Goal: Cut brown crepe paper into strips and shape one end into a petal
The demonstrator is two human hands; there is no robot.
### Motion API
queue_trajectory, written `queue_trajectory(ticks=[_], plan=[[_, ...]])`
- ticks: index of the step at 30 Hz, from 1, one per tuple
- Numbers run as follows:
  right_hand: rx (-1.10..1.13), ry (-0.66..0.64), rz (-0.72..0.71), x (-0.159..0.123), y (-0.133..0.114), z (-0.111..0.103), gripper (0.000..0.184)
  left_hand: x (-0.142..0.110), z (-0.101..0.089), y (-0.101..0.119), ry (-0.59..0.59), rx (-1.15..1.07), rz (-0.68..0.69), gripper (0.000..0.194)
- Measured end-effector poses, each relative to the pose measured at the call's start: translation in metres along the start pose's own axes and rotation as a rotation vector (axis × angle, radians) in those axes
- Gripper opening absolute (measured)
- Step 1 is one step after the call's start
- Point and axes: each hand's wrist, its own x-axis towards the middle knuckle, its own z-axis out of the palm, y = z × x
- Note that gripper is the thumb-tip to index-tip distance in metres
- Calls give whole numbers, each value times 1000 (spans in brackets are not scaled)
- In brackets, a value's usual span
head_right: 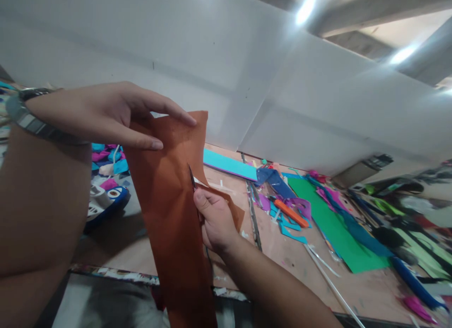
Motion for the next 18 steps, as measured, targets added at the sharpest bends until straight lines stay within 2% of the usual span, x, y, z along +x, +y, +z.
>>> queue_trajectory(ticks=[9, 18], plan=[[-12, 4, -14, -1, -2, -2, 35, 0, 0, -3, 54, -22, 7, 54], [-48, 54, -1, -1, -1, 0, 39, 1, 0, -4, 34, -18, 9, 57]])
